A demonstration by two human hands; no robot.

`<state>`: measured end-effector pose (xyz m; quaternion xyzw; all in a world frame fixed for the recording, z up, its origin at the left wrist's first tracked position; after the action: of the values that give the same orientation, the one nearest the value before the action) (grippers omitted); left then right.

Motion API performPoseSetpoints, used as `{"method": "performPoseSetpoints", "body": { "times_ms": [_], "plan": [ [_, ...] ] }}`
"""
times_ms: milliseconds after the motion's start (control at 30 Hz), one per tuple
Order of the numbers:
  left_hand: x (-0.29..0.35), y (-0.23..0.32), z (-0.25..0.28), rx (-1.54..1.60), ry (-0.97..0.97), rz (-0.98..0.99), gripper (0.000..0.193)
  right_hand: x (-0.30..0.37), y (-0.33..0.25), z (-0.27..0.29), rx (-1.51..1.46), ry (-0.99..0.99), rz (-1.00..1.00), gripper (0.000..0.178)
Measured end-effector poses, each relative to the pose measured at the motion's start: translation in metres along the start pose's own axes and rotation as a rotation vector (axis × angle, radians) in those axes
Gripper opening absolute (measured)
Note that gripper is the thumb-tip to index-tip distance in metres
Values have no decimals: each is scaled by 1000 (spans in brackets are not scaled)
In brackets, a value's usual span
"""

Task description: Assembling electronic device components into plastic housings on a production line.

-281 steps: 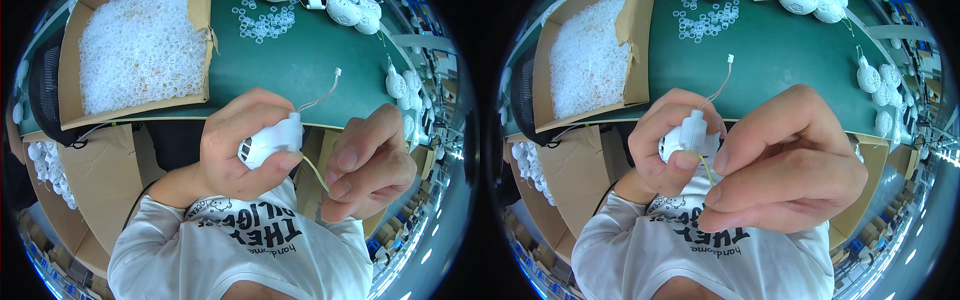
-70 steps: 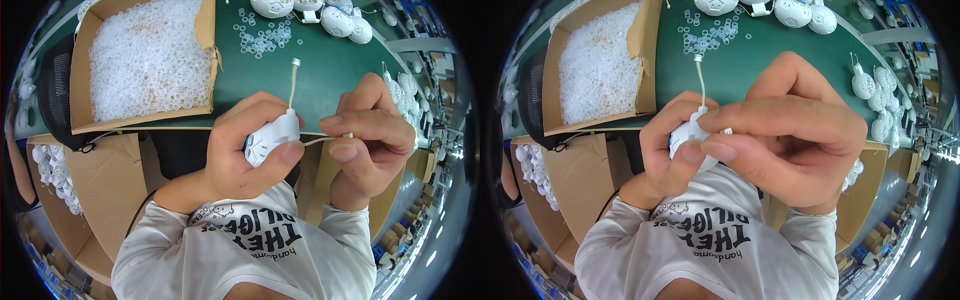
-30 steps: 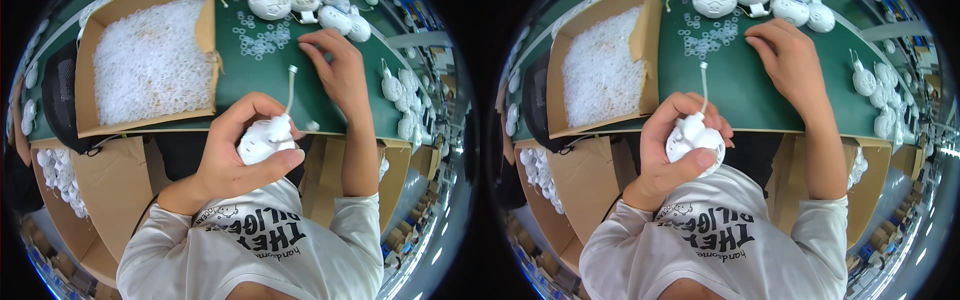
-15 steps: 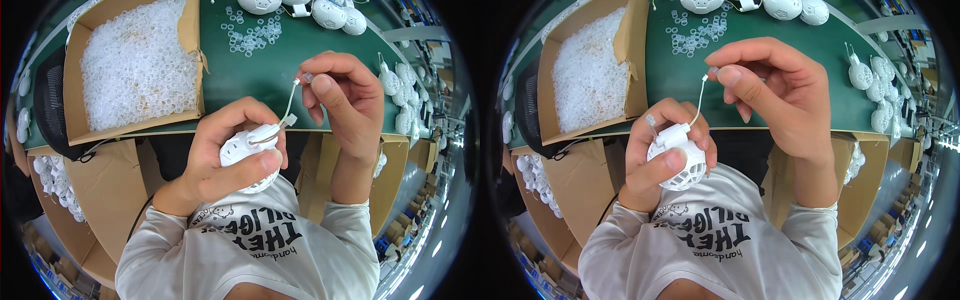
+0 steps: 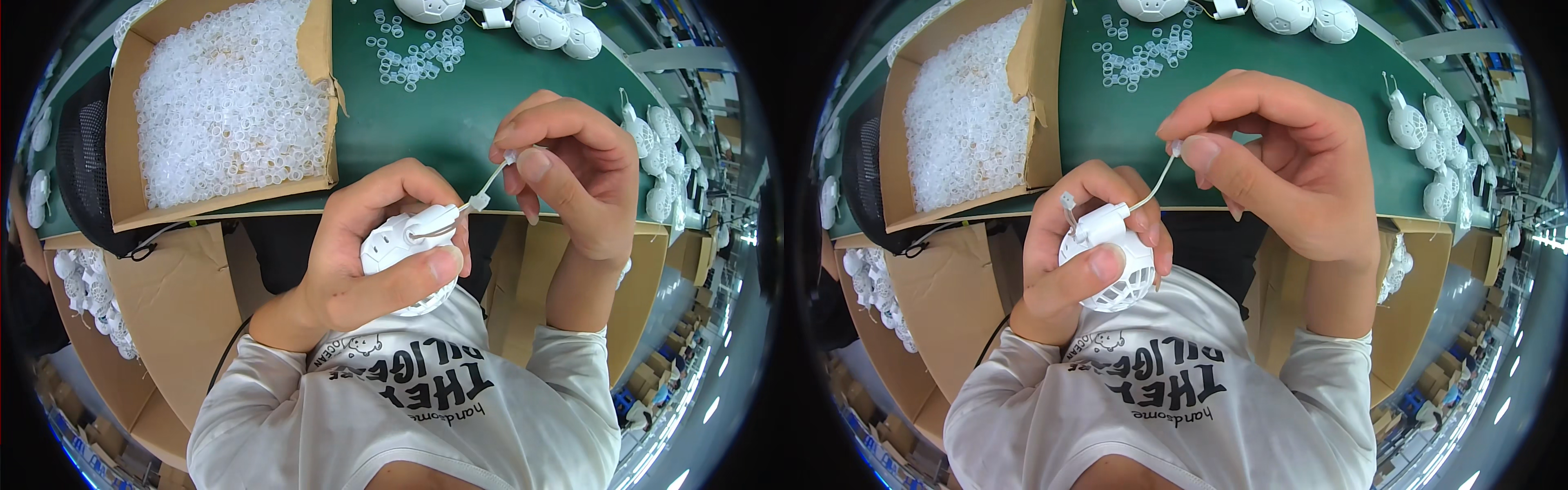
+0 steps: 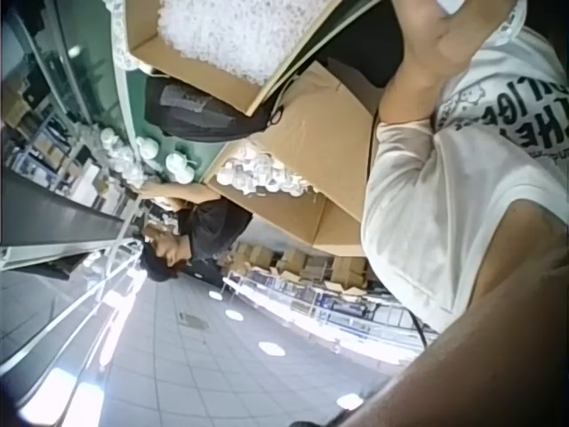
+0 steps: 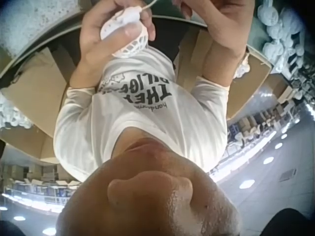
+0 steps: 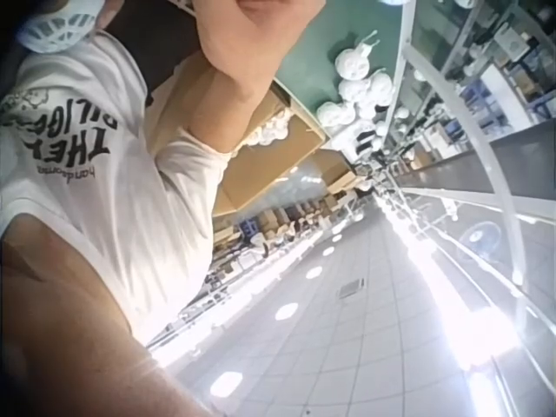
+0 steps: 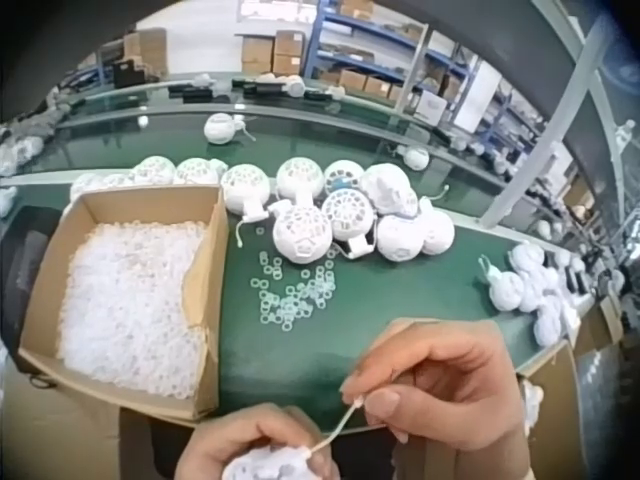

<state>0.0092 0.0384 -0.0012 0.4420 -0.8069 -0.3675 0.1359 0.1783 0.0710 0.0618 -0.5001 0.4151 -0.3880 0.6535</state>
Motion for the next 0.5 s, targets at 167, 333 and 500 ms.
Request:
{"method": "performPoseSetpoints", "body": {
  "times_ms": [167, 333, 500],
  "plan": [
    [-1, 0, 0, 4, 4, 8, 22, 1, -5, 4, 0, -31, 26, 15],
    [-1, -2, 0, 7, -15, -13, 24, 1, -4, -1, 95, -65, 14, 16],
    [-7, -4, -2, 145, 68, 16, 25, -1, -14, 6, 231, -64, 61, 17]
  ]
}}
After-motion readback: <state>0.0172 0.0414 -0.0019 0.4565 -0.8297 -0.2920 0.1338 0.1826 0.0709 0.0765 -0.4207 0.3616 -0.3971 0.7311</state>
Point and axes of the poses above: each hand's wrist, its own x-axis away from the middle knuckle, its own z-axis out of the back of the hand, y = z × x, the point moved 5 cm from there along -x, towards the middle knuckle, and after that the axes turned 2 degrees about -y, right-handed, at the moved point
